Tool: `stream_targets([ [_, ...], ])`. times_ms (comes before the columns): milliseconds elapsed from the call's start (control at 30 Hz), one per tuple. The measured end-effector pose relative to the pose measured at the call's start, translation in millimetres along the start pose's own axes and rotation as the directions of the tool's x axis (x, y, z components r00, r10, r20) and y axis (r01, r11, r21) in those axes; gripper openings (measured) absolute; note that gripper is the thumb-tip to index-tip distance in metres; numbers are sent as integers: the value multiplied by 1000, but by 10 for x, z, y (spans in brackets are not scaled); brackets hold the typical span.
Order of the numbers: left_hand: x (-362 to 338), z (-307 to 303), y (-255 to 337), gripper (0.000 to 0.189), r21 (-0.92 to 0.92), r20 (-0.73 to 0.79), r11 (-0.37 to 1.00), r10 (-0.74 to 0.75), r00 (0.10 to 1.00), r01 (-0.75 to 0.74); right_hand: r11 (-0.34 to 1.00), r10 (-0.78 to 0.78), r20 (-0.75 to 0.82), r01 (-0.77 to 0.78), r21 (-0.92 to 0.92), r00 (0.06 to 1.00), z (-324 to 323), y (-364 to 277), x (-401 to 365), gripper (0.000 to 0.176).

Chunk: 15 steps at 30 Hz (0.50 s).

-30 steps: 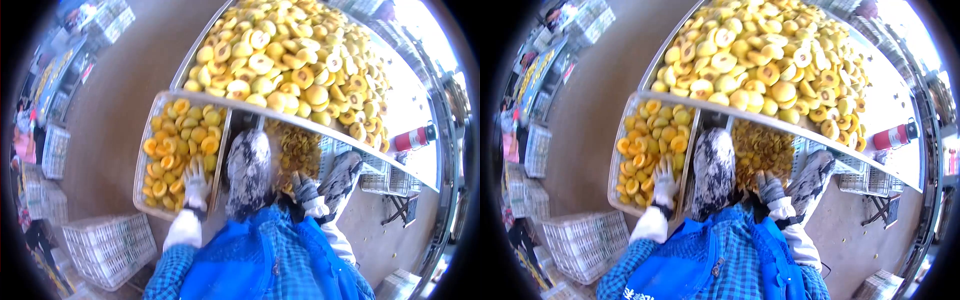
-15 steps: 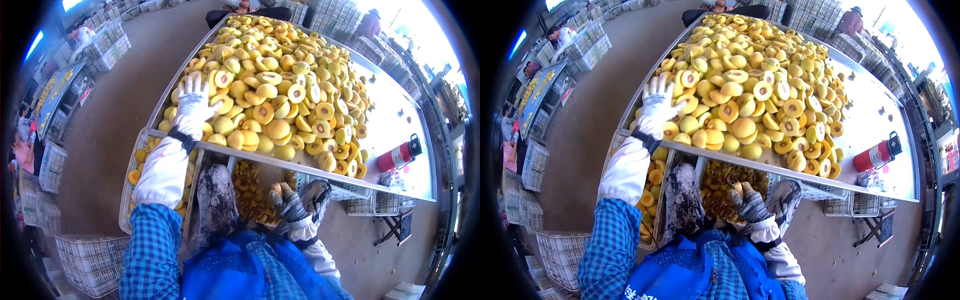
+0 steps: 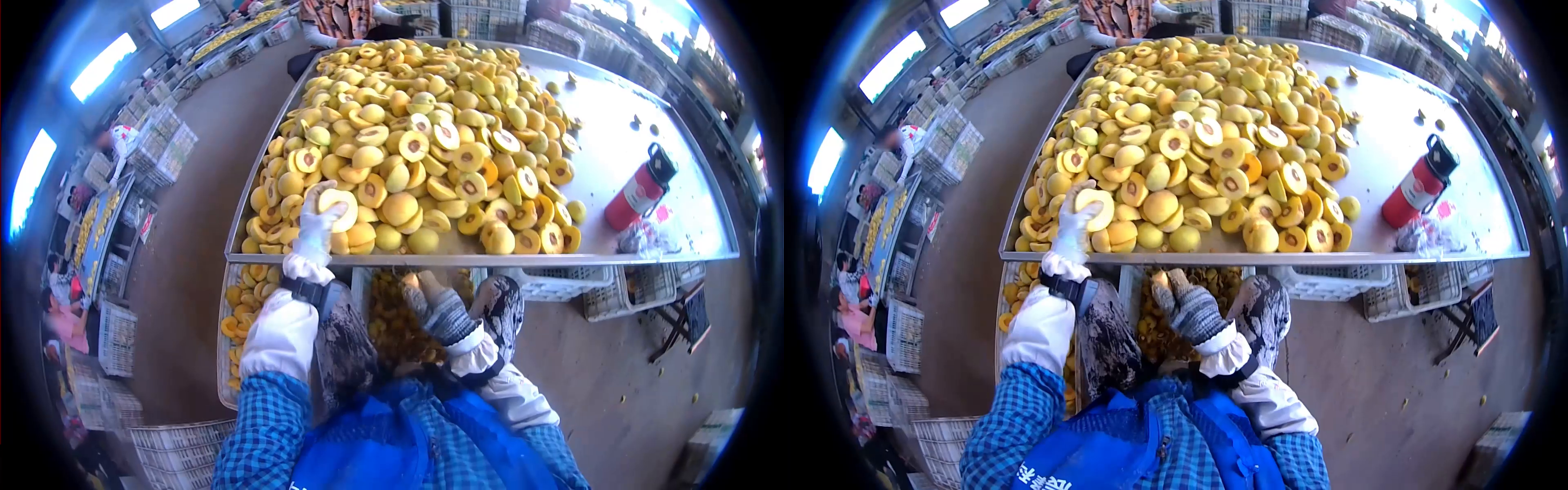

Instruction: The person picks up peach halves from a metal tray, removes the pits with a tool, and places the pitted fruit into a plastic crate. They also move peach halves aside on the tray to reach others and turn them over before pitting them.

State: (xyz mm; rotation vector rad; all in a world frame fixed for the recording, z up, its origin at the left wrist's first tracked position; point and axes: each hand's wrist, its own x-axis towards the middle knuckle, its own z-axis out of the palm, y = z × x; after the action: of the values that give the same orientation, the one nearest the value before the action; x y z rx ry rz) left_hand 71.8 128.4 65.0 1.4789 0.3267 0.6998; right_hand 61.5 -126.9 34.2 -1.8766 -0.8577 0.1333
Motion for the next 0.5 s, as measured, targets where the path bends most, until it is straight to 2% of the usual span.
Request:
stream_targets([
  [33, -146, 13, 73, 35, -298, 83, 938, -161, 983, 179, 998, -8, -45, 11, 69, 999, -21, -46, 0, 25],
  [67, -272, 2, 99, 34, -552, 198, 758, -287, 937, 349, 995, -17, -56, 22, 94, 998, -42, -74, 4, 23],
  [133, -514, 126, 49, 43, -710, 191, 582, -383, 904, 397, 999, -45, -37, 44, -24, 998, -35, -88, -1, 24],
  [200, -726, 272, 115, 47, -757, 233, 471, -455, 859, 454, 995, -40, -14, 39, -86, 999, -46, -189, -4, 28],
  [233, -825, 334, 102, 51, -695, 161, 574, -463, 872, 433, 996, -9, 35, 12, -88, 999, -70, -247, -10, 24],
  [267, -892, 362, 63, 52, -654, 167, 630, -420, 892, 419, 996, 25, 83, -17, -93, 996, -89, -288, -20, 22],
  [333, -1016, 411, 50, 51, -606, 246, 678, -339, 908, 417, 991, 24, 109, -9, -131, 994, -63, -293, -27, 20],
  [400, -1086, 399, -149, 49, -561, 190, 754, -286, 939, 342, 976, 163, 164, -135, -168, 973, -96, -327, -49, 20],
  [500, -1176, 408, -199, 46, -419, 120, 880, -193, 974, 226, 981, -11, 119, 34, -191, 993, 75, -74, -104, 36],
])
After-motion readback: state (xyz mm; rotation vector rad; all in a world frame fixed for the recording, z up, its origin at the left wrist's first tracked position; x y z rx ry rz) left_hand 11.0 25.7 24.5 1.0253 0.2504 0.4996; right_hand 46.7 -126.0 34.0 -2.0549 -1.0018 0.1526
